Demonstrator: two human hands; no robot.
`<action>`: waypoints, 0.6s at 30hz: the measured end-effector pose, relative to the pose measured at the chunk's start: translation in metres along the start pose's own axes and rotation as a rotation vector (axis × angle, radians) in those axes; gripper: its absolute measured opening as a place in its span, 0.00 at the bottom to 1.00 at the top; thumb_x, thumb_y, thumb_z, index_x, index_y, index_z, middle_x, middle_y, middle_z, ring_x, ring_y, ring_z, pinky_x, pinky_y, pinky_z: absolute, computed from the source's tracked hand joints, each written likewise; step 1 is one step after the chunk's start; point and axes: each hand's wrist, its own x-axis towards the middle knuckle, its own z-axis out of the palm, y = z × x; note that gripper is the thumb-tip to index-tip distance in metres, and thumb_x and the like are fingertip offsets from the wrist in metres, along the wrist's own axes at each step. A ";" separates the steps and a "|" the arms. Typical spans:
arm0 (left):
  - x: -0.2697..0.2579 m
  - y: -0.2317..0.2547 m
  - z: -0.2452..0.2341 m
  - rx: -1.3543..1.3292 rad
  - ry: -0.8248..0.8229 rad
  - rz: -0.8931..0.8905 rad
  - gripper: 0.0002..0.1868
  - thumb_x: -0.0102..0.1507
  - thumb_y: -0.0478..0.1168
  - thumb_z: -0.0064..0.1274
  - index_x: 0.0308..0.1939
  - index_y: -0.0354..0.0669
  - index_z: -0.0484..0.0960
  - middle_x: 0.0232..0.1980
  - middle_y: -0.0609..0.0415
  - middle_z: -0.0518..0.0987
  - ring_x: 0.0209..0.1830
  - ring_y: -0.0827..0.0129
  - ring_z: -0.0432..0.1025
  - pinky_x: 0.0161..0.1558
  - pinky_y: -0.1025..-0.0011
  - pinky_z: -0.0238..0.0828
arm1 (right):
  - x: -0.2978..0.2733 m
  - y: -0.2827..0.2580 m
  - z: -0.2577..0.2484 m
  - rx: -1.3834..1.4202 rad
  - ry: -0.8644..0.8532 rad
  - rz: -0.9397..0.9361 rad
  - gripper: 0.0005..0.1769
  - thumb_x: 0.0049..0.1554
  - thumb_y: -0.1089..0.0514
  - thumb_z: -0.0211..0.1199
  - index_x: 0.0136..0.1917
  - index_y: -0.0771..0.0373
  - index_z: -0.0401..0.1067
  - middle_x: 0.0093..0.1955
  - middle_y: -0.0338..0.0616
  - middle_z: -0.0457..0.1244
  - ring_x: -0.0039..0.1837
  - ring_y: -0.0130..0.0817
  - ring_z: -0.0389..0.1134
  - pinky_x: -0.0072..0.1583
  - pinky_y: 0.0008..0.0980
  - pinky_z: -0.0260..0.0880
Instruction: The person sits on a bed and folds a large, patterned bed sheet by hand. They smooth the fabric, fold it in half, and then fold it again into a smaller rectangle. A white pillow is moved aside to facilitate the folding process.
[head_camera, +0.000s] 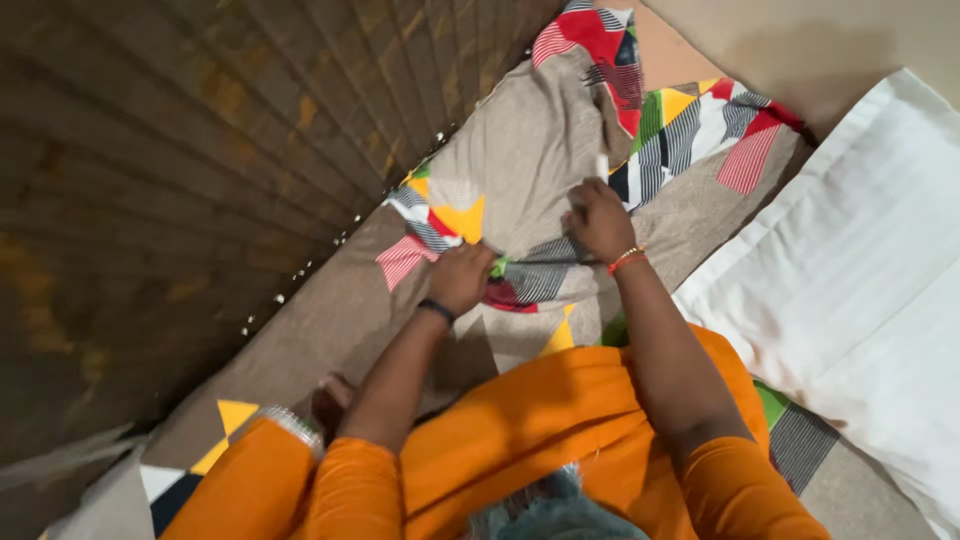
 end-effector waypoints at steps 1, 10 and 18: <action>-0.001 -0.005 -0.011 0.013 -0.113 -0.030 0.09 0.66 0.44 0.48 0.42 0.45 0.81 0.39 0.46 0.81 0.43 0.49 0.76 0.45 0.51 0.71 | 0.004 0.006 -0.004 0.021 0.078 0.027 0.17 0.53 0.61 0.66 0.56 0.66 0.75 0.60 0.60 0.67 0.61 0.56 0.69 0.61 0.45 0.70; 0.104 -0.015 -0.059 -0.140 -0.399 -0.187 0.19 0.63 0.53 0.54 0.49 0.45 0.79 0.38 0.44 0.83 0.40 0.49 0.78 0.40 0.51 0.73 | 0.044 0.025 -0.021 0.277 0.305 0.433 0.25 0.53 0.65 0.64 0.65 0.66 0.69 0.55 0.55 0.66 0.55 0.50 0.71 0.55 0.41 0.72; 0.177 -0.012 0.032 0.046 -0.142 -0.207 0.10 0.67 0.45 0.49 0.46 0.44 0.76 0.42 0.45 0.82 0.40 0.46 0.77 0.40 0.49 0.71 | 0.034 0.058 0.006 -0.122 0.048 0.565 0.13 0.56 0.58 0.62 0.56 0.57 0.74 0.49 0.52 0.70 0.50 0.53 0.71 0.50 0.51 0.70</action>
